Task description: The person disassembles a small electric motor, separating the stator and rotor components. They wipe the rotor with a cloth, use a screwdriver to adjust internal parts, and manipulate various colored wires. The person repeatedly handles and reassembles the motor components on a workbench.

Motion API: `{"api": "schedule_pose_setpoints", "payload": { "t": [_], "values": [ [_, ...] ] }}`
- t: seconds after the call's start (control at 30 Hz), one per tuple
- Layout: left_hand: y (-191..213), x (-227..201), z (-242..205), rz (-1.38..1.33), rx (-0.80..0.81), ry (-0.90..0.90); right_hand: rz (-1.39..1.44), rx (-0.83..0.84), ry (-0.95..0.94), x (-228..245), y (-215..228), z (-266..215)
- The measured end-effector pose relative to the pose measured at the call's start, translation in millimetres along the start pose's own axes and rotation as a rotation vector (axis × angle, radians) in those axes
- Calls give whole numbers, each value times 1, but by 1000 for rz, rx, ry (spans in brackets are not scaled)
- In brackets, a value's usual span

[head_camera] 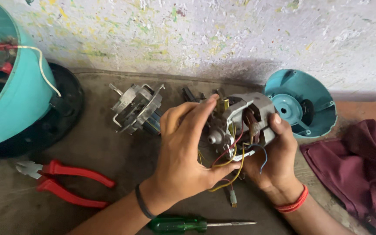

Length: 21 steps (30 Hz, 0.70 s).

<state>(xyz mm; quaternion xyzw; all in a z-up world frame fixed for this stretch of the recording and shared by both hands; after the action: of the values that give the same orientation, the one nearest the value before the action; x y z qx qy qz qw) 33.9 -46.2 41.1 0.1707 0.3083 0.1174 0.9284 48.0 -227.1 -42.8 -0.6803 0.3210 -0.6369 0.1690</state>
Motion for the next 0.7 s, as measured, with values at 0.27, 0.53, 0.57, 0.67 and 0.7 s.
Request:
{"api": "schedule_pose_setpoints", "payload": {
  "t": [0.27,0.53,0.57,0.67,0.7],
  "values": [
    [-4,13,-1,16,-7,74,-1,1,-84,-7,-1,4],
    [-4,11,-1,-5,-3,66,-24,-32,-105,-8,2,3],
    [-4,12,-1,-11,-6,75,-26,-38,-106,-8,2,3],
    [-4,11,0,-12,-6,64,-14,-34,-127,-11,3,4],
    [-5,11,0,-10,-4,53,2,-19,-144,-12,1,4]
  ]
}}
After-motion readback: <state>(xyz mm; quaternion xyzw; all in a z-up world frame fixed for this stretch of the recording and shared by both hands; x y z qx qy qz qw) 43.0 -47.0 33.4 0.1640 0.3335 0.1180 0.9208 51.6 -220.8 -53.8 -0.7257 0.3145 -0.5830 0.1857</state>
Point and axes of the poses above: each hand's wrist, its own z-axis towards the middle knuckle, its own y-axis out of the back of the hand, x = y × z, the point moved 10 cm from there along z, towards the middle knuckle, and after that the axes turned 2 degrees about -x, right-handed, at the moved point
